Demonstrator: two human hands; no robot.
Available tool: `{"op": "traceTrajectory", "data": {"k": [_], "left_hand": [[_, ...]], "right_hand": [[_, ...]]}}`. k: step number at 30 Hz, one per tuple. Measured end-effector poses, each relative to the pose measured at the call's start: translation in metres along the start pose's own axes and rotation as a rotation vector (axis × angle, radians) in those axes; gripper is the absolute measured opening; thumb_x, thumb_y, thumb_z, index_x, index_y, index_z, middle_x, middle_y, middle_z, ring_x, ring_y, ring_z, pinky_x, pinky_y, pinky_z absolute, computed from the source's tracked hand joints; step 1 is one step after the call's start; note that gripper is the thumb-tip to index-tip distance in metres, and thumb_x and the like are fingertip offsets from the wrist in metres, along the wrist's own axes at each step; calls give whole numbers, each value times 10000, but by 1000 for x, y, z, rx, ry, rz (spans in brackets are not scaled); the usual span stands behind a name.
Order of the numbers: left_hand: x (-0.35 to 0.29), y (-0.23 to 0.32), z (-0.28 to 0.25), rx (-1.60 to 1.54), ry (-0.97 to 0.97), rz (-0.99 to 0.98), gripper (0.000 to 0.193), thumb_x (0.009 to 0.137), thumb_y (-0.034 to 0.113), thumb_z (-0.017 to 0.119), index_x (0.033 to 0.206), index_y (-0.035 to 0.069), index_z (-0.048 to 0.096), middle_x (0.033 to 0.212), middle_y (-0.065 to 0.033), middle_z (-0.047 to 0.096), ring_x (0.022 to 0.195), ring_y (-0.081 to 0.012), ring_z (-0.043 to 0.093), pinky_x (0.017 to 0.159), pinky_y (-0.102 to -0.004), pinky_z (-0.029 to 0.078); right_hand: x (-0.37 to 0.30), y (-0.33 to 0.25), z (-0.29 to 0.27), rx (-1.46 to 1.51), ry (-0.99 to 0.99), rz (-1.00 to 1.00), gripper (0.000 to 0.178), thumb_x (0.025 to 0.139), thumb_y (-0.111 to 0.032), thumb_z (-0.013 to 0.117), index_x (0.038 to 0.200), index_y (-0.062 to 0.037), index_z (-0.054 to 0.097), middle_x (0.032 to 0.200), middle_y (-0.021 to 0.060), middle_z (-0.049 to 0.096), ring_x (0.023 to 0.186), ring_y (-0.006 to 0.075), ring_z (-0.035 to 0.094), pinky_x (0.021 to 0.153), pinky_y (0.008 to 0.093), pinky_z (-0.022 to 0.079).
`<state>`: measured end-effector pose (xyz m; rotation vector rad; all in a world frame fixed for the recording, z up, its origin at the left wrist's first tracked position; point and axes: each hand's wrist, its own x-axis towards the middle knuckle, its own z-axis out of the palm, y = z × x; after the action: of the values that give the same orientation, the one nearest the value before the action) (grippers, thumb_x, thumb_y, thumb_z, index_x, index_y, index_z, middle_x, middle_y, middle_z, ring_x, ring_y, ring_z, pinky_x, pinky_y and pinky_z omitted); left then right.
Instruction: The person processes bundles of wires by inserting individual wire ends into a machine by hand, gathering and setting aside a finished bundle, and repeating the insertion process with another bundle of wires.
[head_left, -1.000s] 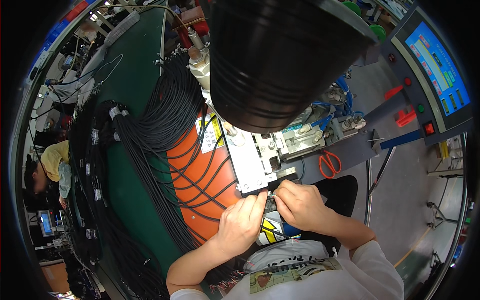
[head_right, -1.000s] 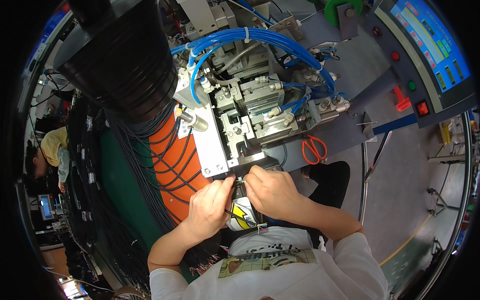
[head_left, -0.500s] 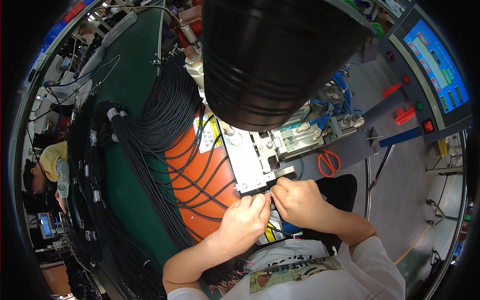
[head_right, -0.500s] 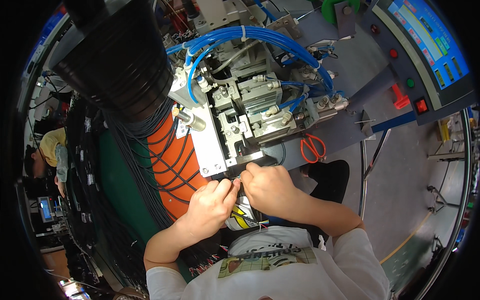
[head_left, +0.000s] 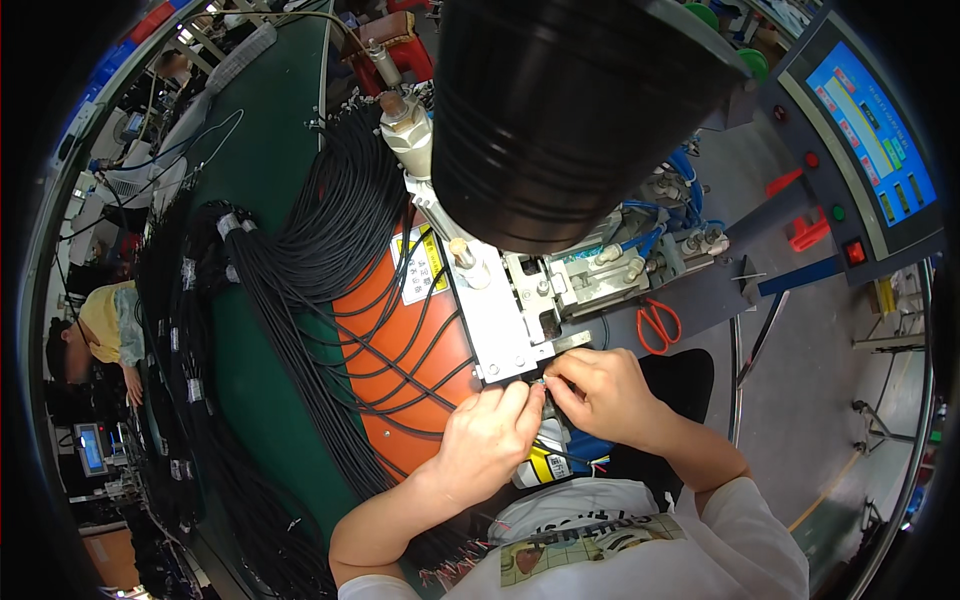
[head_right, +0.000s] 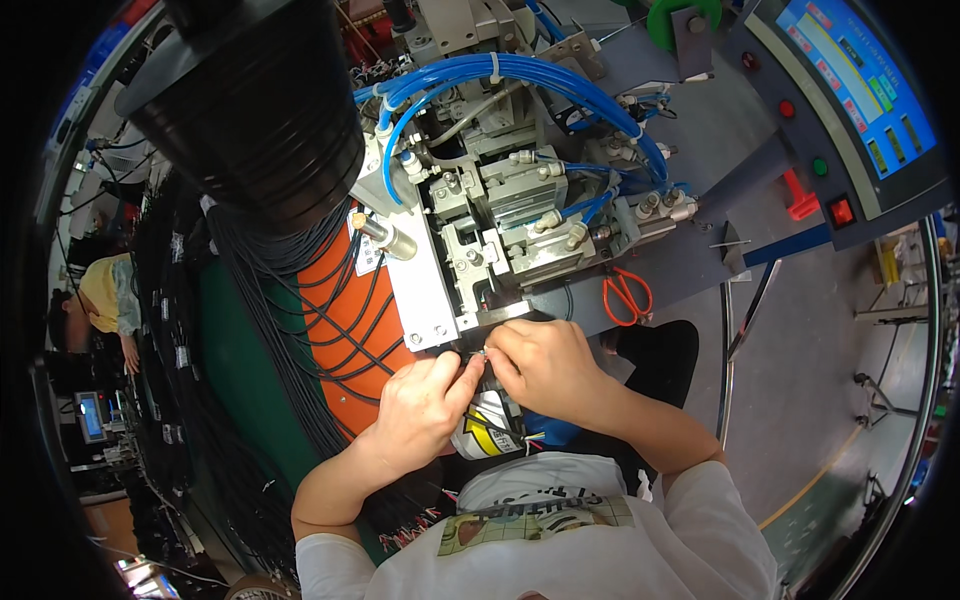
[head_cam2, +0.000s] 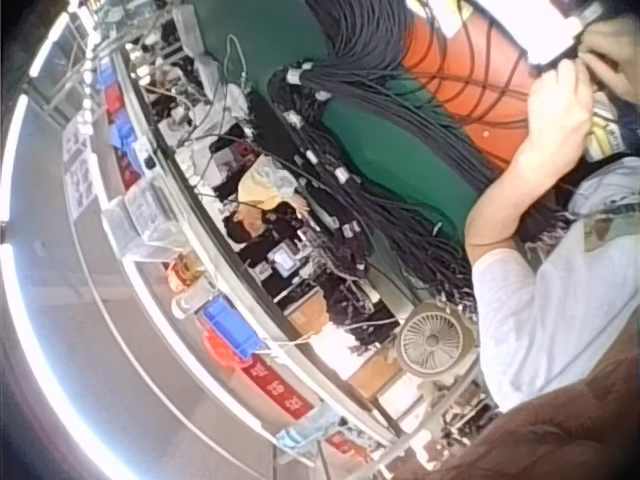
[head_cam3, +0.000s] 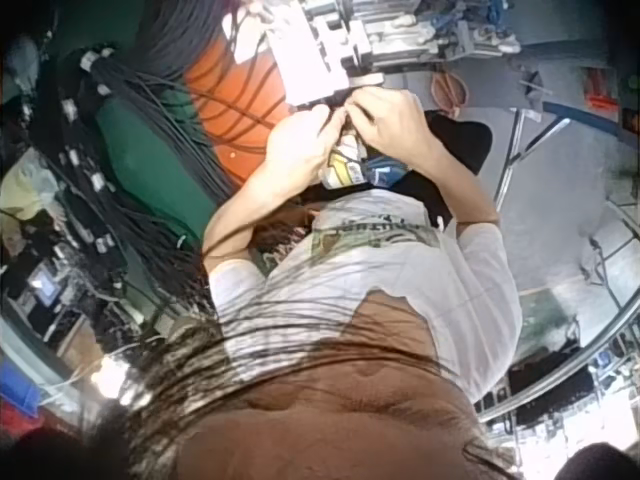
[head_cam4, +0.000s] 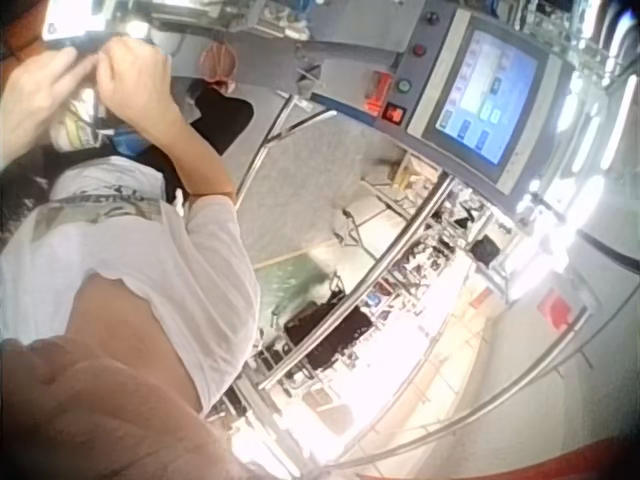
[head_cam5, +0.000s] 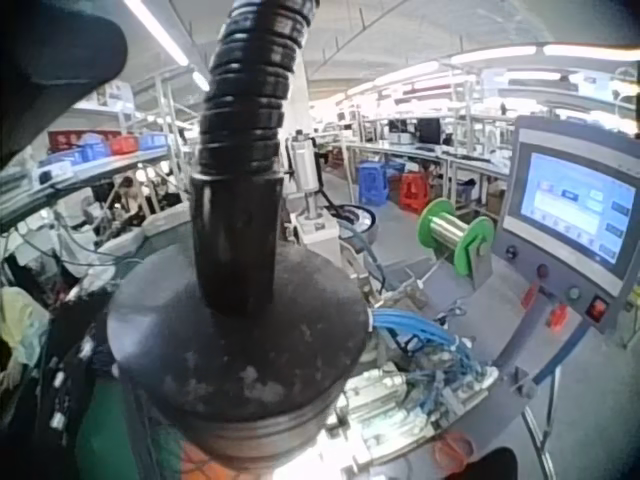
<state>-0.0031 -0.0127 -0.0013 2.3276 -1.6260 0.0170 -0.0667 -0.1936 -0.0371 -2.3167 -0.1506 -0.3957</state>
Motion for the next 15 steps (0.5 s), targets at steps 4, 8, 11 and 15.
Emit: {"op": "traceTrajectory", "data": {"k": [4, 8, 11, 15], "left_hand": [[-8, -6, -1, -43, -2, -49, 363, 720, 67, 623, 1074, -10, 642, 863, -67, 533, 756, -204, 569, 605, -321, 485], [-30, -19, 2, -218, 212, -166, 429, 610, -89, 652, 1022, 26, 671, 883, -86, 570, 740, -270, 577, 628, -366, 476], [-32, -20, 2, -83, 228, -233, 321, 679, -56, 679, 993, 1, 642, 816, -112, 583, 711, -273, 595, 596, -362, 475], [-39, -30, 10, -116, 263, -338, 171, 838, 77, 707, 896, -16, 575, 709, -124, 594, 506, -237, 588, 442, -325, 431]], "right_hand": [[-3, 7, 5, 264, -49, 210, 76, 809, -49, 681, 825, 18, 649, 625, 75, 600, 474, 140, 550, 446, 270, 407], [-5, 7, 4, 307, -74, 284, 105, 834, -64, 684, 835, 31, 641, 605, 51, 583, 471, 80, 486, 451, 241, 372], [-10, 1, 0, 228, 4, 219, 89, 831, -62, 669, 875, 12, 647, 649, 62, 609, 484, 119, 525, 470, 257, 402], [-14, -10, -23, 483, -240, 211, 291, 806, 3, 637, 1094, -19, 608, 779, 28, 631, 549, 98, 552, 502, 245, 433]]}}
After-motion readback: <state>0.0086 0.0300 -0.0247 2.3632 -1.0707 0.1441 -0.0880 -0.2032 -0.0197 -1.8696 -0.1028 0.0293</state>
